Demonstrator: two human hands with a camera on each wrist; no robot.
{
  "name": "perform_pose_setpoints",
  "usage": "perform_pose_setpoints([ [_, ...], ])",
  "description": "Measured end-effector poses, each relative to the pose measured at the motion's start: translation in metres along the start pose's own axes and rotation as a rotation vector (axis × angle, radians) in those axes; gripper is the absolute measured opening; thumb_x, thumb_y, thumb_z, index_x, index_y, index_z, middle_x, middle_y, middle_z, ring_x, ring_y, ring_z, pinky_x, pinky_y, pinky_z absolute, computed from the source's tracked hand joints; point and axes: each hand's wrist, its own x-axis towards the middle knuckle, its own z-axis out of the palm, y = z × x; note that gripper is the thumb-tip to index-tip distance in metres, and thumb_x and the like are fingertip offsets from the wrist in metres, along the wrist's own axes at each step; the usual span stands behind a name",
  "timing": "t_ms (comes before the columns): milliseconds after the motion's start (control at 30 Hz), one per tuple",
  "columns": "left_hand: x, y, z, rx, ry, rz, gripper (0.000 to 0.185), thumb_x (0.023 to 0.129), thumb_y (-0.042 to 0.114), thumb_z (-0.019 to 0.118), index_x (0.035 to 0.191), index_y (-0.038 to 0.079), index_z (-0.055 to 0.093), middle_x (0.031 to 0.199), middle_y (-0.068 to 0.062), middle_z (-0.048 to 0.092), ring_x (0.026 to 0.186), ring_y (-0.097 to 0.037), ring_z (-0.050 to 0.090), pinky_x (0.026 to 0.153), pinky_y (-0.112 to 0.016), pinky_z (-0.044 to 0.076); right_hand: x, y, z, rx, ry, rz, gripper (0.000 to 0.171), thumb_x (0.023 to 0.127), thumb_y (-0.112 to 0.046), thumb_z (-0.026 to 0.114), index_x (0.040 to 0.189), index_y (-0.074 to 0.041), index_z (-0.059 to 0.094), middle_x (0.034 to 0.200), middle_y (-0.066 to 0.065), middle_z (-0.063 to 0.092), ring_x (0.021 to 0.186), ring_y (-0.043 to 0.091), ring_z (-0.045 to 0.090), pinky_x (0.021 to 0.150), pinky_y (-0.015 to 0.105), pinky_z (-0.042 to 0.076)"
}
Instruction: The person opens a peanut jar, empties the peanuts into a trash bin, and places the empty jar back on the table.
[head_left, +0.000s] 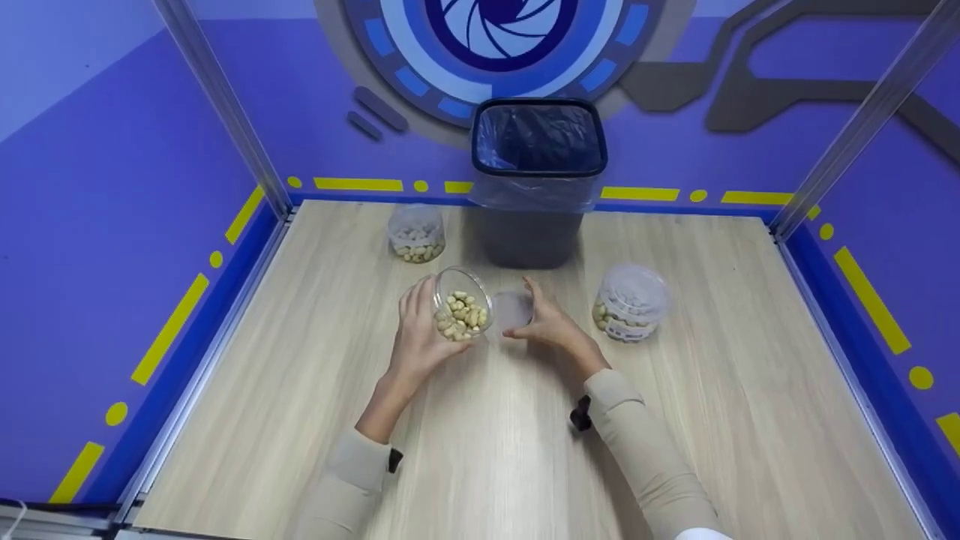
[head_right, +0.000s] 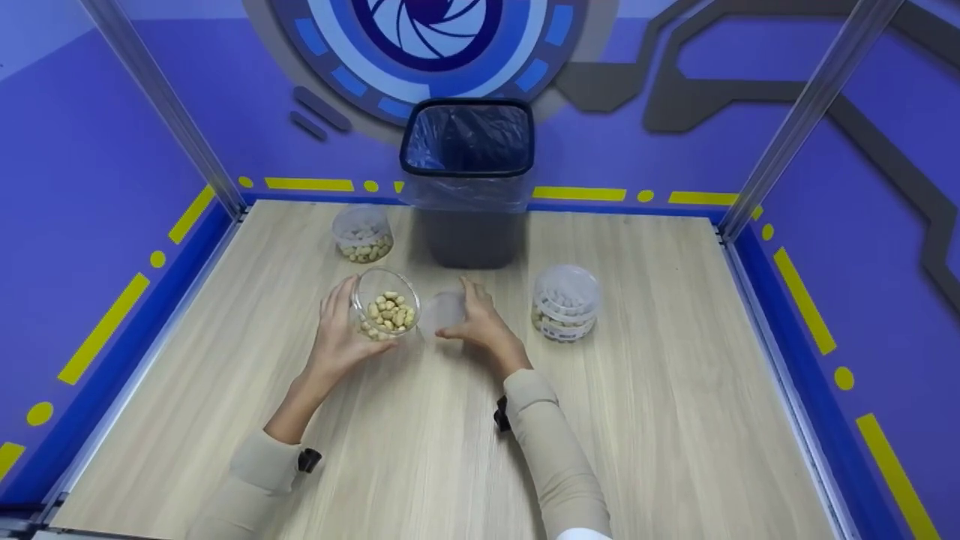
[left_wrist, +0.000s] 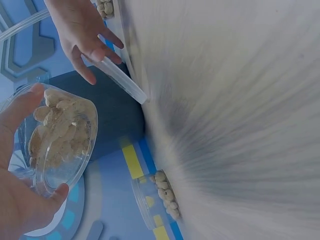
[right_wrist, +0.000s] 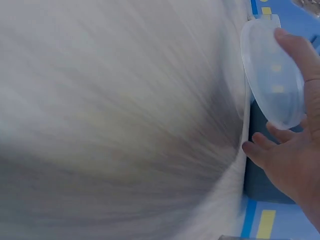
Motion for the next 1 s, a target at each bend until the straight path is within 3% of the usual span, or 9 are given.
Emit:
perform_pose_setpoints([
  [133, 0.0, 0.0, -0.001, 0.017, -0.007, -0.007, 0.123, 0.052, 0.029, 0.101, 0.152, -0.001, 0.036, 0.15, -0.021, 0.043, 0.139, -0.04, 0.037, 0.113, -0.048, 0.043, 0.001, -0.006, 0.003, -0.125, -0.011, 0.039, 0.12, 0.068, -0.023, 0.095, 0.159, 0.002, 0.021, 0.156, 0.034, 0.028, 0.145, 0.049, 0.028, 0.121, 0.056, 0.026],
  [333, -0.002, 0.001, -0.001, 0.028, -0.023, -0.024, 0.123, 0.054, 0.032, 0.1, 0.154, 0.003, 0.034, 0.152, -0.019, 0.041, 0.142, -0.038, 0.034, 0.115, -0.046, 0.042, 0.004, -0.008, 0.008, -0.217, -0.02, 0.068, 0.12, 0.069, -0.027, 0.095, 0.158, 0.005, 0.022, 0.155, 0.034, 0.031, 0.144, 0.05, 0.029, 0.121, 0.055, 0.028],
  [600, -0.001, -0.002, 0.0, 0.021, 0.01, -0.003, 0.122, 0.052, 0.031, 0.101, 0.151, 0.0, 0.037, 0.149, -0.02, 0.044, 0.14, -0.039, 0.037, 0.113, -0.048, 0.043, 0.013, -0.007, 0.013, -0.328, -0.002, 0.153, 0.124, 0.065, -0.039, 0.095, 0.155, 0.009, 0.025, 0.155, 0.031, 0.035, 0.144, 0.05, 0.028, 0.123, 0.052, 0.026],
  [1000, -0.003, -0.003, 0.004, 0.023, 0.019, -0.013, 0.123, 0.05, 0.028, 0.102, 0.151, 0.0, 0.037, 0.148, -0.021, 0.045, 0.138, -0.038, 0.038, 0.113, -0.048, 0.043, 0.021, -0.008, 0.022, -0.342, 0.016, 0.173, 0.12, 0.062, -0.04, 0.097, 0.15, 0.011, 0.034, 0.148, 0.032, 0.036, 0.142, 0.049, 0.028, 0.122, 0.049, 0.026],
])
